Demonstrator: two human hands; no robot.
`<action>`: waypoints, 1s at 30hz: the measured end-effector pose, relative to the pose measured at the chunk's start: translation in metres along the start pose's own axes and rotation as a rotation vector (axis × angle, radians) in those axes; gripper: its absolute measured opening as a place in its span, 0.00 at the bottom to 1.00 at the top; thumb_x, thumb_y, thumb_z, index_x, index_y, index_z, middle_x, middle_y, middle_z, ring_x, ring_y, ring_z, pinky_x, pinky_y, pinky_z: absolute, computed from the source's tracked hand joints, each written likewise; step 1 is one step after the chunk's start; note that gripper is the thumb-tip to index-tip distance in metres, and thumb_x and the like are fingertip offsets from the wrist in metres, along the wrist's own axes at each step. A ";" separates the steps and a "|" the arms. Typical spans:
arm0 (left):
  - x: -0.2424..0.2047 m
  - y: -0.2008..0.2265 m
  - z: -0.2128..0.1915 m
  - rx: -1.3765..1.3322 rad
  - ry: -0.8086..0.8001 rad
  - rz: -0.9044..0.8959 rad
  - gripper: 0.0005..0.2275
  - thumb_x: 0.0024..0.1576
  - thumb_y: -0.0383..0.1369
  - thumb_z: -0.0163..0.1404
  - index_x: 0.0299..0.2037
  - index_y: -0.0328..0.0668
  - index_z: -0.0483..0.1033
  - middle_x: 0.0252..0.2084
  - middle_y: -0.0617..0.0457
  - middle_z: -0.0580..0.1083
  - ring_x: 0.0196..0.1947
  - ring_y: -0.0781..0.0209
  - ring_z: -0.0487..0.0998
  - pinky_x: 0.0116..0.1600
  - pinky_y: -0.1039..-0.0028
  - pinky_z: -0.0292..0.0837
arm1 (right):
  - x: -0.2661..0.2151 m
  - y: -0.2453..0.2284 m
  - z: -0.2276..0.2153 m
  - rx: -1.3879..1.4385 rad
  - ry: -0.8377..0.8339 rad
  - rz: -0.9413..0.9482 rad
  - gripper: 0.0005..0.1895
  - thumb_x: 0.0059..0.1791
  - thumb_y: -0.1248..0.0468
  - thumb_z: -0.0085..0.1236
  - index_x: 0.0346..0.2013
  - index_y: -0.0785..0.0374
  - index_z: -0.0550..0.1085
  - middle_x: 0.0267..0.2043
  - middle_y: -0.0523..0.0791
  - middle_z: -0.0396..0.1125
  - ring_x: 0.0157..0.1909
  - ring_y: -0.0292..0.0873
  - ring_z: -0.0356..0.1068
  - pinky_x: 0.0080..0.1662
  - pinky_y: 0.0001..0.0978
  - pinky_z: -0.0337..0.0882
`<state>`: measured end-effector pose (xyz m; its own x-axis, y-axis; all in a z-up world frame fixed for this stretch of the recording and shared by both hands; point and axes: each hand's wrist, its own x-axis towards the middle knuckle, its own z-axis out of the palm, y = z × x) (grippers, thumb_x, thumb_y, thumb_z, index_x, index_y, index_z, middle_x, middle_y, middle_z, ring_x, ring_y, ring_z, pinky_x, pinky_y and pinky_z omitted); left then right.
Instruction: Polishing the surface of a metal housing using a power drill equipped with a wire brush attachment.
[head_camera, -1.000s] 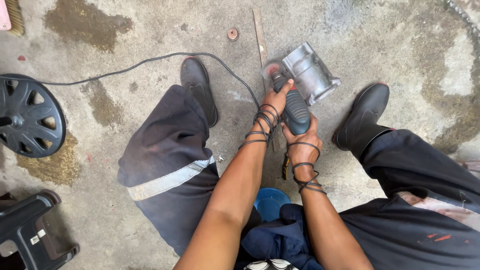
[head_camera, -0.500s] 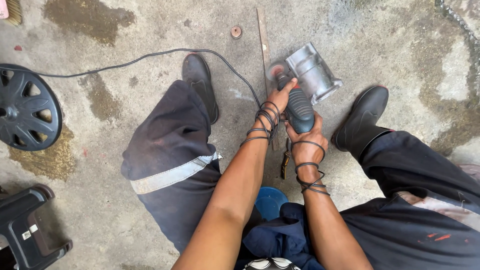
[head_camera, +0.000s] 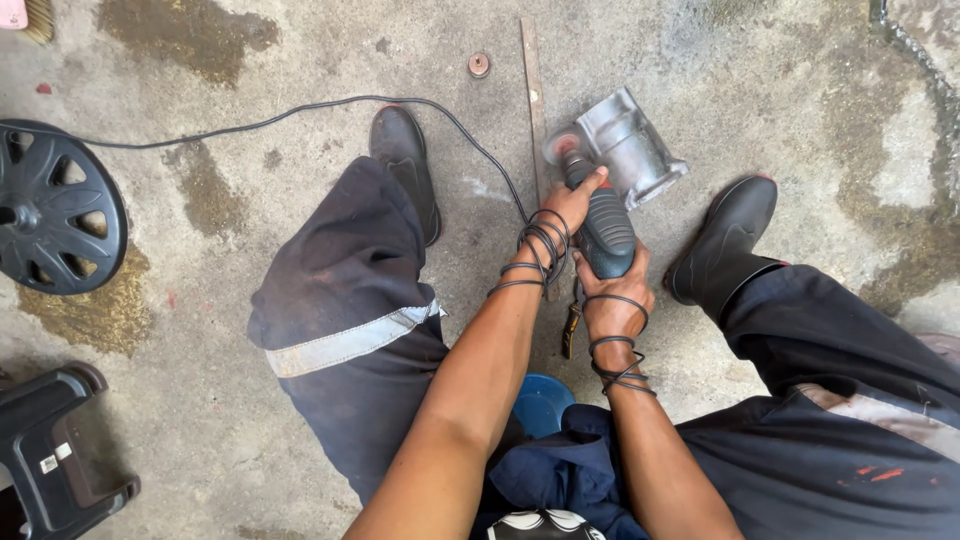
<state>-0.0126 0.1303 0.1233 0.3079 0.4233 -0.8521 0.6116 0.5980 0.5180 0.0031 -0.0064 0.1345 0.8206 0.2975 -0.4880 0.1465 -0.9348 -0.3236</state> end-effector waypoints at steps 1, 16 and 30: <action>-0.001 0.001 -0.001 0.000 -0.004 0.009 0.42 0.50 0.63 0.45 0.61 0.28 0.70 0.64 0.35 0.70 0.70 0.44 0.65 0.72 0.57 0.59 | 0.000 -0.002 0.000 0.005 0.003 0.002 0.42 0.41 0.34 0.66 0.62 0.43 0.62 0.40 0.62 0.74 0.50 0.68 0.74 0.54 0.58 0.70; 0.020 -0.041 0.032 0.251 -0.086 0.029 0.43 0.51 0.67 0.40 0.65 0.33 0.61 0.67 0.35 0.66 0.71 0.43 0.63 0.74 0.58 0.56 | -0.015 0.052 0.017 0.089 0.130 0.066 0.41 0.41 0.35 0.69 0.58 0.51 0.63 0.39 0.65 0.72 0.48 0.72 0.72 0.52 0.62 0.70; 0.036 -0.037 0.054 0.251 -0.048 0.069 0.41 0.50 0.67 0.40 0.61 0.38 0.61 0.64 0.37 0.69 0.68 0.43 0.67 0.72 0.59 0.61 | 0.003 0.062 0.014 0.130 0.165 0.068 0.39 0.41 0.37 0.70 0.58 0.47 0.63 0.40 0.63 0.72 0.50 0.71 0.72 0.53 0.61 0.70</action>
<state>0.0152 0.0861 0.0695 0.3856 0.4204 -0.8213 0.7477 0.3792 0.5451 0.0070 -0.0607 0.1020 0.9069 0.1890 -0.3767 0.0241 -0.9156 -0.4014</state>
